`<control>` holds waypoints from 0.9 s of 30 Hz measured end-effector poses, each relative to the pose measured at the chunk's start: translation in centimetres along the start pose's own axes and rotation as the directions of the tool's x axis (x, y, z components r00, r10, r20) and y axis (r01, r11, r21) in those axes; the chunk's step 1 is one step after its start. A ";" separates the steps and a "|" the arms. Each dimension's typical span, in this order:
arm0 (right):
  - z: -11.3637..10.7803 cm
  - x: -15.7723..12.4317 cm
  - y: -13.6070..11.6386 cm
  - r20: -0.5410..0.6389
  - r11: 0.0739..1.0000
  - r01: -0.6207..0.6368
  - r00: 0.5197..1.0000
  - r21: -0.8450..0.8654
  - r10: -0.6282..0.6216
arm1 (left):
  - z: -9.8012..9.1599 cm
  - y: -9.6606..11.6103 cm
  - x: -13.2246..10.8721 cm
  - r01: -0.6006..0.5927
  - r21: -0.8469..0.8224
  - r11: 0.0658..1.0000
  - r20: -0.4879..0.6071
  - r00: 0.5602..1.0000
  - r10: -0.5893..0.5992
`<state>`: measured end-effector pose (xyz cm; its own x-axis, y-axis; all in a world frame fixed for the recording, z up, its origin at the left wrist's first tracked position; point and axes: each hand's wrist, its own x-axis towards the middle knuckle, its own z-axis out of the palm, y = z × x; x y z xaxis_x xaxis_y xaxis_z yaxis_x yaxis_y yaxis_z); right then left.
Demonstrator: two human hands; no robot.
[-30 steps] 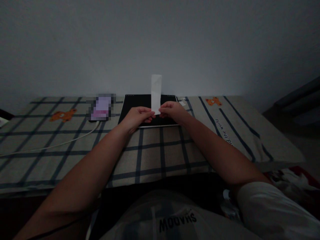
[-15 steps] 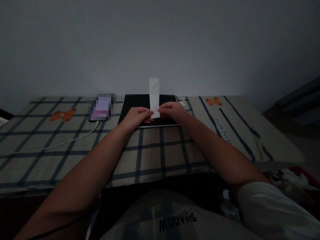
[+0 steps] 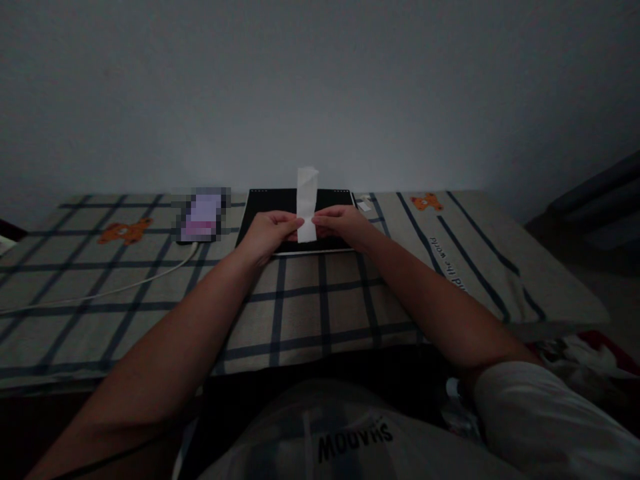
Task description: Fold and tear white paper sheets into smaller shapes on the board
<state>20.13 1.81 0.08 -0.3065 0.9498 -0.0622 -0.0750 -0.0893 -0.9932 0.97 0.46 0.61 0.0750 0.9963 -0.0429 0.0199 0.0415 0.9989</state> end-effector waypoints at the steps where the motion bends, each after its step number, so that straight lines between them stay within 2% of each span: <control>1: 0.0 0.0 0.0 -0.008 1.000 0.009 1.000 0.003 -0.009 | 0.0 0.0 0.0 0.003 0.007 1.000 0.008 1.000 -0.003; 6: -0.1 0.1 0.1 -0.027 0.999 0.046 0.999 -0.022 -0.046 | -0.1 -0.3 0.1 0.021 0.011 1.000 0.034 0.999 -0.021; 13: -0.3 0.2 0.3 0.031 0.999 0.053 0.998 -0.012 -0.052 | -0.4 -0.4 0.3 -0.057 -0.091 0.994 0.051 0.997 0.062; 20: 0.0 0.1 0.3 0.026 0.999 0.024 0.999 0.034 -0.024 | -0.1 -0.3 0.1 -0.091 -0.052 0.995 -0.030 0.996 0.089; 24: -0.1 0.3 0.5 -0.037 0.998 0.055 0.998 0.041 -0.054 | 0.2 -0.4 0.0 -0.080 -0.006 0.997 -0.039 0.996 0.080; 27: -0.1 0.3 0.3 -0.040 0.998 0.068 0.997 0.001 -0.068 | 0.3 -0.5 -0.1 -0.054 -0.017 0.998 -0.033 0.998 0.053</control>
<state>20.14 2.11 -0.29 -0.2629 0.9648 0.0014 -0.0964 -0.0248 -0.9950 1.22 0.34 0.15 0.0432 0.9990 0.0111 -0.0008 -0.0111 0.9999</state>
